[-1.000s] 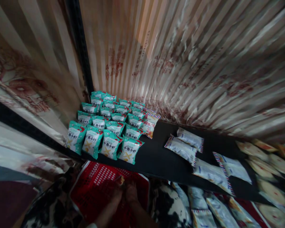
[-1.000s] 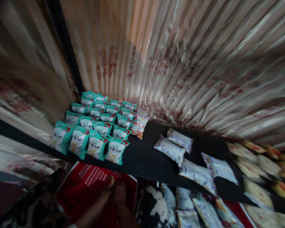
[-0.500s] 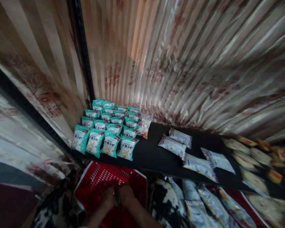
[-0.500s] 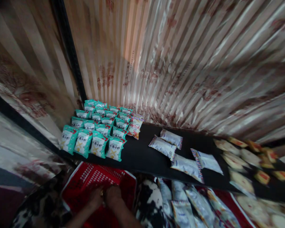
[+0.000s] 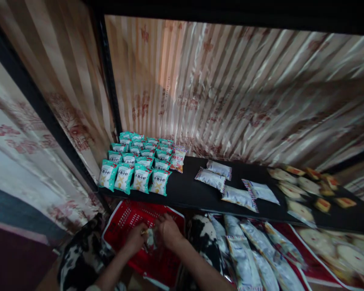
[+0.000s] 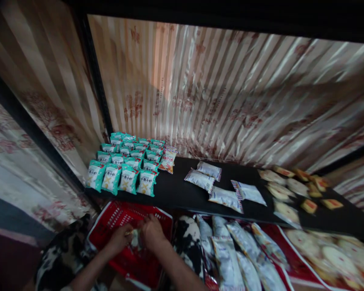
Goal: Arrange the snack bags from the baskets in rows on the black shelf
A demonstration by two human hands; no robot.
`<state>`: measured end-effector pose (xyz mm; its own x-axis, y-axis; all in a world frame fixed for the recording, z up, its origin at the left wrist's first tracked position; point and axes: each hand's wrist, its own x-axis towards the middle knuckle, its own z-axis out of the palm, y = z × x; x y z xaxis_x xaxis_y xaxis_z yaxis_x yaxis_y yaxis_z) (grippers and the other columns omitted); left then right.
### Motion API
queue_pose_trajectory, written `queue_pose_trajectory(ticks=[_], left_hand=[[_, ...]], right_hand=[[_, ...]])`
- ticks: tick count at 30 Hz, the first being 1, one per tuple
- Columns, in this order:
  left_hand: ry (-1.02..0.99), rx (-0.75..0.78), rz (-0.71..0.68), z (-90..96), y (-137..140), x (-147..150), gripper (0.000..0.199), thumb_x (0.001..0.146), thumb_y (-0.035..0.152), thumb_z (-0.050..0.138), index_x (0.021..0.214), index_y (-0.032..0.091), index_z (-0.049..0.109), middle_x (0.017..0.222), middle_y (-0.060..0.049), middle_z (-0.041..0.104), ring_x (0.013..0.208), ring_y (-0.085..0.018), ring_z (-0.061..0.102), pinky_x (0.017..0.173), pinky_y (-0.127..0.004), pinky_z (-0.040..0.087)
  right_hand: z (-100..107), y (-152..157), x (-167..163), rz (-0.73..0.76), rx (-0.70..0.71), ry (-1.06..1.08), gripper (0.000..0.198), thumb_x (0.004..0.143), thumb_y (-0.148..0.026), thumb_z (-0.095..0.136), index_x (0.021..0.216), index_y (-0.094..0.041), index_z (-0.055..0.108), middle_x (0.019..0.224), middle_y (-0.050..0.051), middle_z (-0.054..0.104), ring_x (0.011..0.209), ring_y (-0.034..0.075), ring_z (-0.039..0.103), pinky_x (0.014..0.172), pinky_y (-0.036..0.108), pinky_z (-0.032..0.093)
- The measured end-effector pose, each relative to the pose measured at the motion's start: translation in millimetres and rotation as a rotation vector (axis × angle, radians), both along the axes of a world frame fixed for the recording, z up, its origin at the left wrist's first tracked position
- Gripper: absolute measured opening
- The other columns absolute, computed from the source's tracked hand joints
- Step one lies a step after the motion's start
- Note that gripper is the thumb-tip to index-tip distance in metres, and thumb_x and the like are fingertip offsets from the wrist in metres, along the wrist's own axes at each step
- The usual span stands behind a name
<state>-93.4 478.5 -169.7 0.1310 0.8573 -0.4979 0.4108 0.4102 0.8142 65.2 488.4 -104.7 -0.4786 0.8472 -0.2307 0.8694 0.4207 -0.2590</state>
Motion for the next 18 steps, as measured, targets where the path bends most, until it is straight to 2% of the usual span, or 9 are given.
queue_pose_trajectory(ticks=[4, 7, 11, 18], left_hand=[[-0.101, 0.110, 0.002, 28.0, 3.2, -4.7, 0.009, 0.067, 0.026, 0.060, 0.069, 0.019, 0.055, 0.069, 0.001, 0.061, 0.072, -0.016, 0.057, 0.067, -0.025, 0.043], [-0.186, 0.088, 0.015, 44.1, 4.2, -0.6, 0.017, 0.066, 0.034, 0.060, 0.073, 0.020, 0.056, 0.068, 0.002, 0.060, 0.068, -0.015, 0.056, 0.061, -0.024, 0.043], [-0.294, 0.076, 0.005, 58.3, 5.6, 15.9, 0.026, 0.063, 0.039, 0.062, 0.078, 0.018, 0.057, 0.072, 0.001, 0.062, 0.066, -0.014, 0.056, 0.056, -0.023, 0.042], [-0.420, 0.098, 0.121, 80.1, 12.8, 55.0, 0.036, 0.062, 0.047, 0.065, 0.081, 0.017, 0.057, 0.079, -0.003, 0.065, 0.070, -0.016, 0.060, 0.056, -0.024, 0.043]], right_hand=[[15.9, -6.9, 19.4, -0.224, 0.251, 0.281, 0.046, 0.080, -0.019, 0.053, 0.126, -0.018, 0.053, 0.129, 0.014, 0.053, 0.122, 0.027, 0.045, 0.103, 0.043, 0.038], [18.5, -10.6, 36.0, -0.380, 0.374, 0.472, 0.054, 0.082, -0.028, 0.053, 0.134, -0.021, 0.043, 0.136, 0.013, 0.045, 0.125, 0.026, 0.043, 0.102, 0.044, 0.040], [20.2, -12.2, 54.4, -0.544, 0.375, 0.657, 0.057, 0.081, -0.038, 0.054, 0.133, -0.016, 0.042, 0.130, 0.015, 0.050, 0.122, 0.025, 0.046, 0.102, 0.043, 0.040], [26.1, -16.6, 76.0, -0.853, 0.347, 0.883, 0.071, 0.076, -0.049, 0.057, 0.134, -0.011, 0.038, 0.125, 0.018, 0.055, 0.114, 0.029, 0.054, 0.097, 0.047, 0.043]])
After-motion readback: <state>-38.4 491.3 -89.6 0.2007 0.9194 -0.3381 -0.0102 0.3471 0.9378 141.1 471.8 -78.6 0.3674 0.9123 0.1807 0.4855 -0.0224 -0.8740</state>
